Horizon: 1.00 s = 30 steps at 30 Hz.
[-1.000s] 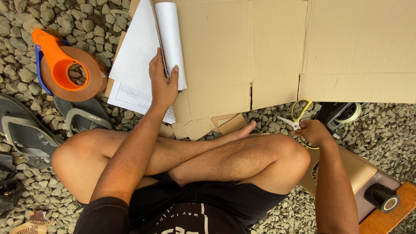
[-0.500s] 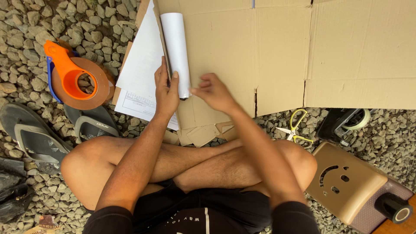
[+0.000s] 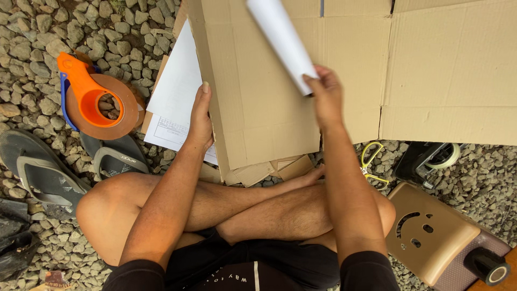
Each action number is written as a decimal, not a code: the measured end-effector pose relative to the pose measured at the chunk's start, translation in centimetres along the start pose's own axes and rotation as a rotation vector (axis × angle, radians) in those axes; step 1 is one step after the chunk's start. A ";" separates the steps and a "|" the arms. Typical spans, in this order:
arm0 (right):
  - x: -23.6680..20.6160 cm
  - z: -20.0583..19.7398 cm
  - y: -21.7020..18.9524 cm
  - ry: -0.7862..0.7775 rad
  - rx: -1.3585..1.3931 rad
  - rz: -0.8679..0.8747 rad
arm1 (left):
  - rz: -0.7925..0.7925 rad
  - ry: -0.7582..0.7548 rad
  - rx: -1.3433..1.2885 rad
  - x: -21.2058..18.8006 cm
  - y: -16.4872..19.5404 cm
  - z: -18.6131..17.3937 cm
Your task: The person assembles a cardboard package by cutting a piece of cardboard to size, rolling a white paper sheet, and taping it to the cardboard. The person uses scissors and tape to secure the components together.
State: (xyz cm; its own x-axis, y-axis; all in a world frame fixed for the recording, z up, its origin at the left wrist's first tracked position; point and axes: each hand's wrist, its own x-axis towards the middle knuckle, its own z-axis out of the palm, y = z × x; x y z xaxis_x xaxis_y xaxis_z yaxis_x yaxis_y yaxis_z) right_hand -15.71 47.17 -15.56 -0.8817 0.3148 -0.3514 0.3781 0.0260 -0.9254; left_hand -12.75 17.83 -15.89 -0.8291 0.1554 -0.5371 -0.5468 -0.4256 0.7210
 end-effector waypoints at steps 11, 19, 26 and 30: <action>1.3 -7.1 1.7 0.447 -0.604 -0.470 | -0.070 0.010 0.005 0.2 0.5 0.5; -3.2 5.2 3.1 -0.365 -1.059 -0.820 | -0.004 0.028 -0.003 0.5 0.0 0.8; -4.1 7.5 3.1 -0.443 -1.128 -0.757 | 0.136 -0.001 0.180 0.3 -1.2 2.1; -4.2 7.5 2.4 -0.425 -1.088 -0.754 | 0.253 0.094 0.553 0.4 -2.2 4.2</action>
State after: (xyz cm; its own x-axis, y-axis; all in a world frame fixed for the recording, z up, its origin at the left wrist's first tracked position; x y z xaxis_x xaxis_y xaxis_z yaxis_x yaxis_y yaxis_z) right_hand -13.24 38.84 -17.38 -0.9121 -0.4095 -0.0200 -0.3674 0.8379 -0.4036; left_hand -12.32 22.60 -15.86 -0.9410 0.0203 -0.3377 -0.3347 0.0899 0.9380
